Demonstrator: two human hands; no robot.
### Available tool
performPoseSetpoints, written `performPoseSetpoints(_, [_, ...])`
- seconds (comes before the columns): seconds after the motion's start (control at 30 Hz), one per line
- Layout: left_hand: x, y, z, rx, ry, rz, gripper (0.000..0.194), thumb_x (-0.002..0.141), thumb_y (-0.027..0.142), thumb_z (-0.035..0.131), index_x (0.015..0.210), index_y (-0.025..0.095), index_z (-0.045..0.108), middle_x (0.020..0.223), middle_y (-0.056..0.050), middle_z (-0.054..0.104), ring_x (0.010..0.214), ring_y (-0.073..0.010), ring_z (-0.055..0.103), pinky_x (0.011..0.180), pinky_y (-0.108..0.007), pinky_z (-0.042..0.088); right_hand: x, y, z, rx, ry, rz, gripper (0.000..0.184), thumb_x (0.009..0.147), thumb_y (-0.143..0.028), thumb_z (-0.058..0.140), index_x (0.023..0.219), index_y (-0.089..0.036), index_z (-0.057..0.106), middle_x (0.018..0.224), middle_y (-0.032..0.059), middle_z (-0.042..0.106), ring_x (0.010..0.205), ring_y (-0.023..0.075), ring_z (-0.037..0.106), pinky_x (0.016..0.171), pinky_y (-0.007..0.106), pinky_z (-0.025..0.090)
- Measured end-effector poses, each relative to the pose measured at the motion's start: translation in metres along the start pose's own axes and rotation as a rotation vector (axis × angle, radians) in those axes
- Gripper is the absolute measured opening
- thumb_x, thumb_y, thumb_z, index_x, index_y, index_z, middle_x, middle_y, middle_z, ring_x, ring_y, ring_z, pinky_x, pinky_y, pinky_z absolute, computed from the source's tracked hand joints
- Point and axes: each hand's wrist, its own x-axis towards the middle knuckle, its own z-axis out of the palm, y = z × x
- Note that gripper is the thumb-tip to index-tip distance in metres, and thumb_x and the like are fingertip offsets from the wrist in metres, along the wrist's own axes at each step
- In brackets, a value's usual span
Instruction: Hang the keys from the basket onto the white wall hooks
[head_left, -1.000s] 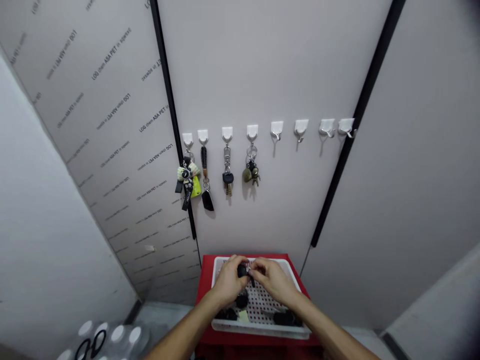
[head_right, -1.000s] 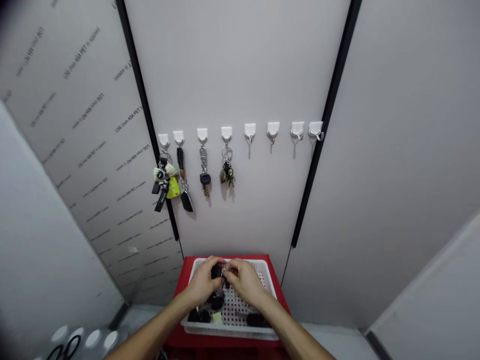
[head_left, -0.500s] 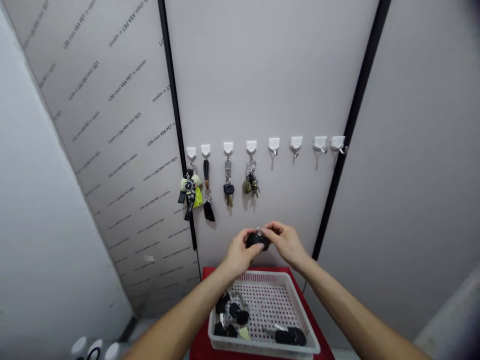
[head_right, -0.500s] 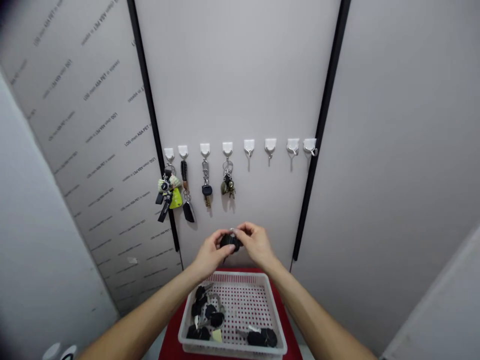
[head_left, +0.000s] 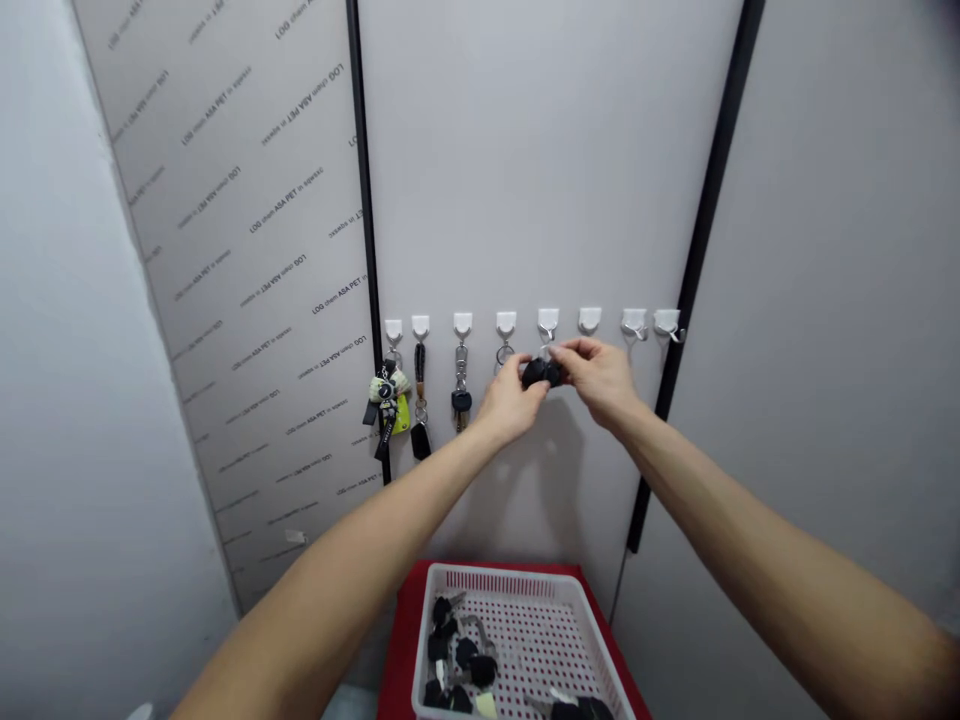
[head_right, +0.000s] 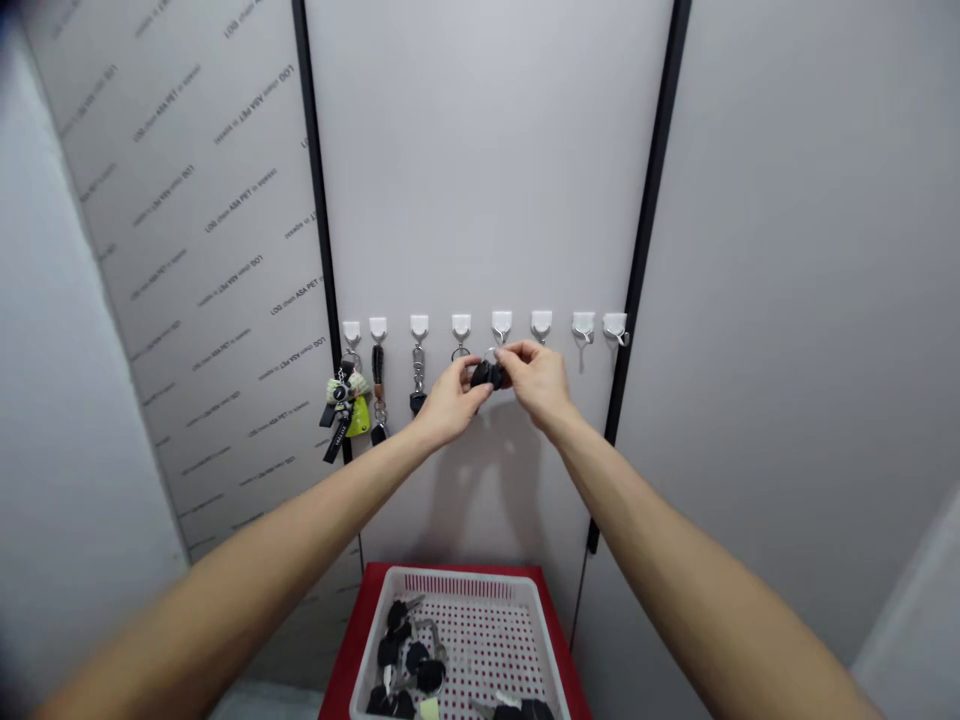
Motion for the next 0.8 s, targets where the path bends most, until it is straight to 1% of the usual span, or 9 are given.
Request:
performPoseSetpoints(0.1, [0.013, 0.023, -0.004, 0.050, 0.015, 0.008, 0.038, 0.065, 0.021, 0.045, 0.102, 0.016, 0.037, 0.092, -0.006, 0.052, 0.080, -0.0128, 0.048, 0.075, -0.028, 0.036, 0.013, -0.013, -0.004, 0.042, 0.036, 0.025, 0.006, 0.058, -0.016, 0.050, 0.055, -0.013, 0.046, 0.042, -0.0042, 0.046, 0.038, 0.0047, 0.044, 0.039, 0.019, 0.040])
performPoseSetpoints(0.2, [0.023, 0.033, -0.006, 0.089, 0.031, -0.025, 0.038, 0.065, 0.022, 0.044, 0.102, 0.016, 0.038, 0.092, -0.005, 0.052, 0.081, -0.0134, 0.048, 0.073, -0.028, 0.036, 0.023, -0.017, -0.005, 0.019, 0.055, 0.055, 0.007, 0.059, -0.014, 0.050, 0.054, -0.013, 0.045, 0.040, -0.0042, 0.044, 0.037, 0.0048, 0.044, 0.036, 0.019, 0.041])
performPoseSetpoints(0.33, [0.030, 0.028, -0.004, 0.170, -0.036, -0.021, 0.033, 0.064, 0.018, 0.044, 0.097, 0.015, 0.043, 0.092, -0.006, 0.053, 0.082, -0.0144, 0.048, 0.076, -0.030, 0.035, 0.032, -0.012, -0.002, -0.065, 0.088, 0.088, 0.010, 0.058, -0.011, 0.050, 0.051, -0.013, 0.044, 0.037, -0.0042, 0.043, 0.035, 0.0053, 0.043, 0.034, 0.019, 0.040])
performPoseSetpoints(0.43, [0.028, 0.020, -0.002, 0.232, -0.101, -0.019, 0.033, 0.062, 0.015, 0.043, 0.096, 0.014, 0.044, 0.090, -0.007, 0.053, 0.082, -0.0156, 0.048, 0.075, -0.032, 0.034, 0.033, -0.001, 0.000, -0.130, 0.119, 0.141, 0.010, 0.057, -0.013, 0.050, 0.049, -0.013, 0.044, 0.036, -0.0034, 0.044, 0.034, 0.0065, 0.043, 0.033, 0.020, 0.040])
performPoseSetpoints(0.57, [0.019, 0.015, -0.001, 0.298, -0.123, 0.029, 0.036, 0.061, 0.012, 0.043, 0.097, 0.015, 0.044, 0.091, -0.006, 0.053, 0.083, -0.0159, 0.047, 0.077, -0.031, 0.034, 0.028, 0.021, -0.001, -0.180, 0.060, 0.169, 0.008, 0.058, -0.017, 0.048, 0.051, -0.013, 0.048, 0.036, -0.0028, 0.044, 0.034, 0.0069, 0.043, 0.035, 0.020, 0.040])
performPoseSetpoints(0.63, [0.013, 0.014, -0.001, 0.351, -0.138, 0.102, 0.036, 0.061, 0.011, 0.043, 0.097, 0.016, 0.045, 0.093, -0.006, 0.051, 0.087, -0.0157, 0.045, 0.079, -0.030, 0.033, 0.024, 0.031, -0.004, -0.185, 0.044, 0.149, 0.009, 0.059, -0.020, 0.046, 0.056, -0.013, 0.050, 0.040, -0.0026, 0.046, 0.035, 0.0065, 0.043, 0.036, 0.020, 0.039])
performPoseSetpoints(0.7, [0.004, 0.012, -0.001, 0.426, -0.178, 0.160, 0.034, 0.062, 0.013, 0.043, 0.095, 0.016, 0.047, 0.095, -0.005, 0.049, 0.089, -0.0161, 0.043, 0.080, -0.030, 0.032, 0.019, 0.039, -0.008, -0.201, 0.087, 0.110, 0.014, 0.059, -0.023, 0.045, 0.065, -0.013, 0.052, 0.048, -0.0020, 0.048, 0.039, 0.0064, 0.044, 0.038, 0.019, 0.038])
performPoseSetpoints(0.73, [-0.001, 0.010, 0.000, 0.457, -0.204, 0.174, 0.032, 0.063, 0.014, 0.043, 0.094, 0.016, 0.047, 0.095, -0.005, 0.049, 0.090, -0.0163, 0.043, 0.081, -0.030, 0.032, 0.015, 0.042, -0.011, -0.219, 0.124, 0.082, 0.017, 0.058, -0.025, 0.045, 0.070, -0.014, 0.052, 0.052, -0.0018, 0.049, 0.042, 0.0064, 0.045, 0.039, 0.019, 0.038])
performPoseSetpoints(0.8, [-0.016, 0.003, 0.000, 0.470, -0.246, 0.186, 0.029, 0.063, 0.015, 0.042, 0.092, 0.016, 0.049, 0.095, -0.005, 0.048, 0.091, -0.0155, 0.042, 0.082, -0.028, 0.031, 0.003, 0.048, -0.016, -0.253, 0.132, 0.027, 0.026, 0.059, -0.028, 0.044, 0.081, -0.015, 0.049, 0.060, -0.0012, 0.049, 0.047, 0.0064, 0.045, 0.042, 0.018, 0.037])
